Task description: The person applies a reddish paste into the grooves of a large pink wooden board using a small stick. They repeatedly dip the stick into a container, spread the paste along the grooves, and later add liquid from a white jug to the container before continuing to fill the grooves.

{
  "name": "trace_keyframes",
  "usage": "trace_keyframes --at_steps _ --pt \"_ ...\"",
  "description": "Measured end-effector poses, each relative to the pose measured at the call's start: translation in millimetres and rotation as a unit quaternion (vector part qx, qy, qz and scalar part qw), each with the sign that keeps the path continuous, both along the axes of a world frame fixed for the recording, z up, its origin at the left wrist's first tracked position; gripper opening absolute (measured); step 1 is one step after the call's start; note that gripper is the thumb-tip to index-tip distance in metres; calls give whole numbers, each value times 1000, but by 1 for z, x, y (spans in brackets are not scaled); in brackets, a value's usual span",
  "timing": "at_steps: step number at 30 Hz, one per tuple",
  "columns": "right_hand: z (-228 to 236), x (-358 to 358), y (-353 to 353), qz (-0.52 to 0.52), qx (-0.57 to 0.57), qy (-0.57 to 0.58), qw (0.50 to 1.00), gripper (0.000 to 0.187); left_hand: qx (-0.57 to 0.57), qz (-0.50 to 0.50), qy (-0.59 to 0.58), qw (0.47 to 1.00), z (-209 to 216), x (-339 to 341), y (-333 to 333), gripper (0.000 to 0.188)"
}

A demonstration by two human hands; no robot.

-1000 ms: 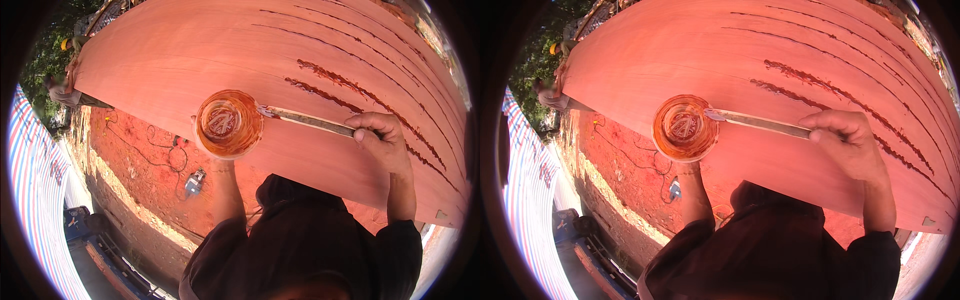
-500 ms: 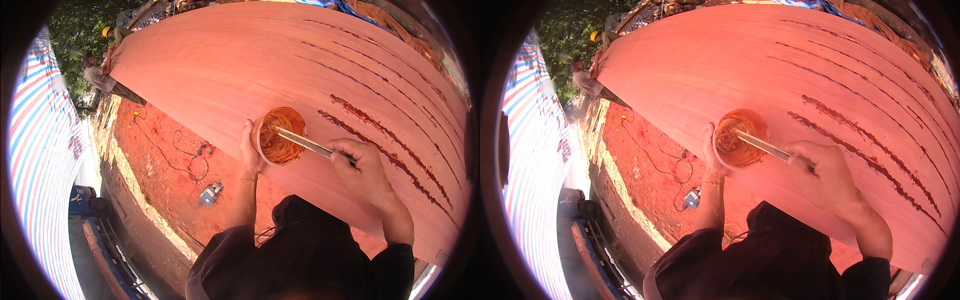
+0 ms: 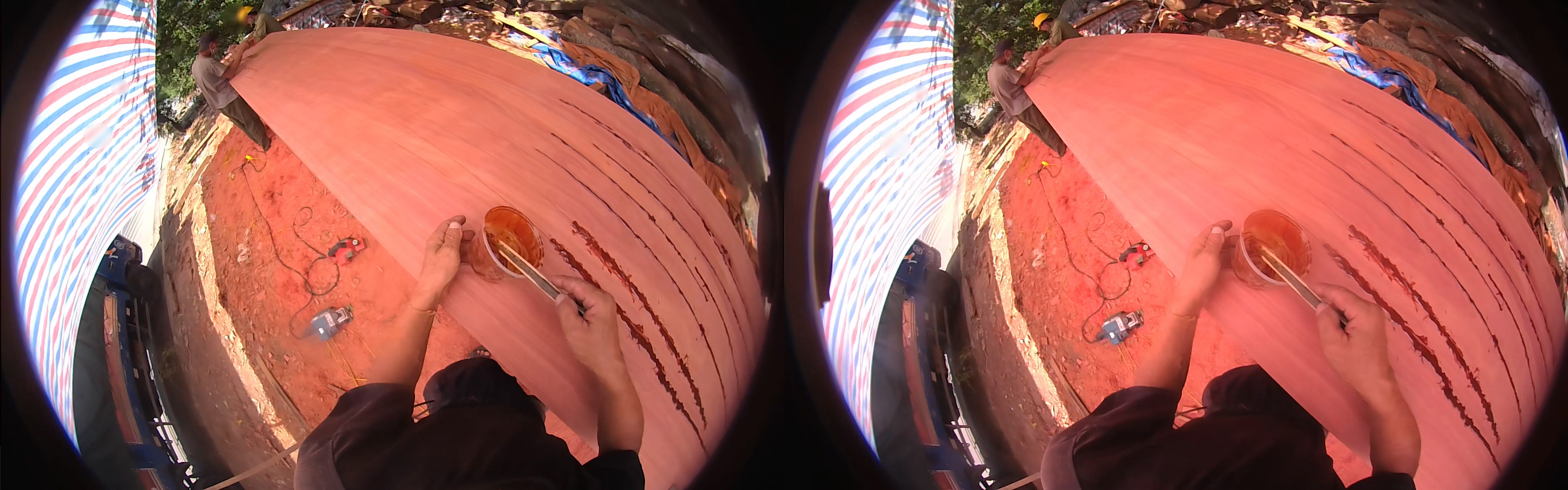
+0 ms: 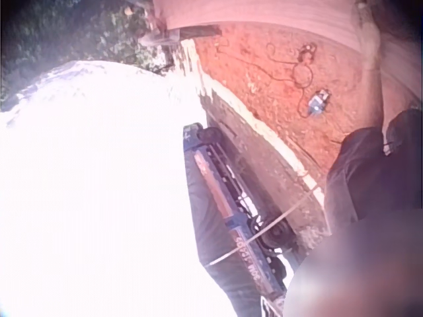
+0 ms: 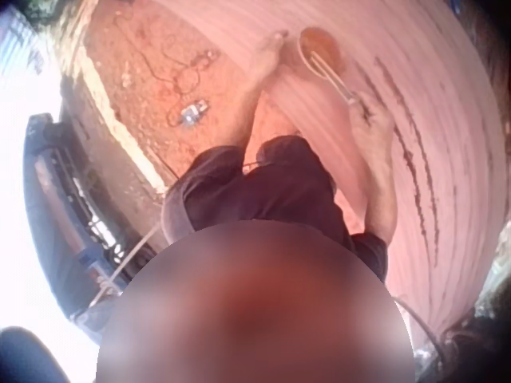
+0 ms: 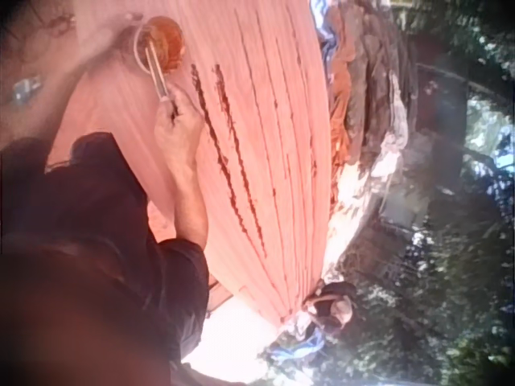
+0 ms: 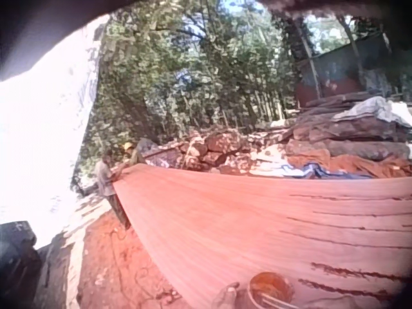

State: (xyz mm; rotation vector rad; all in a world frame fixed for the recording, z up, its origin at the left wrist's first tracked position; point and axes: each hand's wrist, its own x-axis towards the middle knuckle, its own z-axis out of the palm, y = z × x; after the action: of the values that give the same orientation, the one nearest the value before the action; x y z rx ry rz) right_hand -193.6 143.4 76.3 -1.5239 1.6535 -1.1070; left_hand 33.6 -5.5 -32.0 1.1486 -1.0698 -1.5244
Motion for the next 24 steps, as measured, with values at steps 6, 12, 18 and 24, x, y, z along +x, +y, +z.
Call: trace_keyframes --at_steps 6,12,18,24 --pt "7 6 -7 -4 8 18 1000 24 -83 75 -85 990 3 25 11 60" --pt "16 11 -13 29 31 47 998 25 -148 210 -65 964 56 54 56 65" --pt "13 9 -16 31 43 54 997 28 -278 -89 317 902 128 69 124 80" --pt "24 9 -16 16 61 56 996 28 -407 -256 586 652 155 7 147 54"
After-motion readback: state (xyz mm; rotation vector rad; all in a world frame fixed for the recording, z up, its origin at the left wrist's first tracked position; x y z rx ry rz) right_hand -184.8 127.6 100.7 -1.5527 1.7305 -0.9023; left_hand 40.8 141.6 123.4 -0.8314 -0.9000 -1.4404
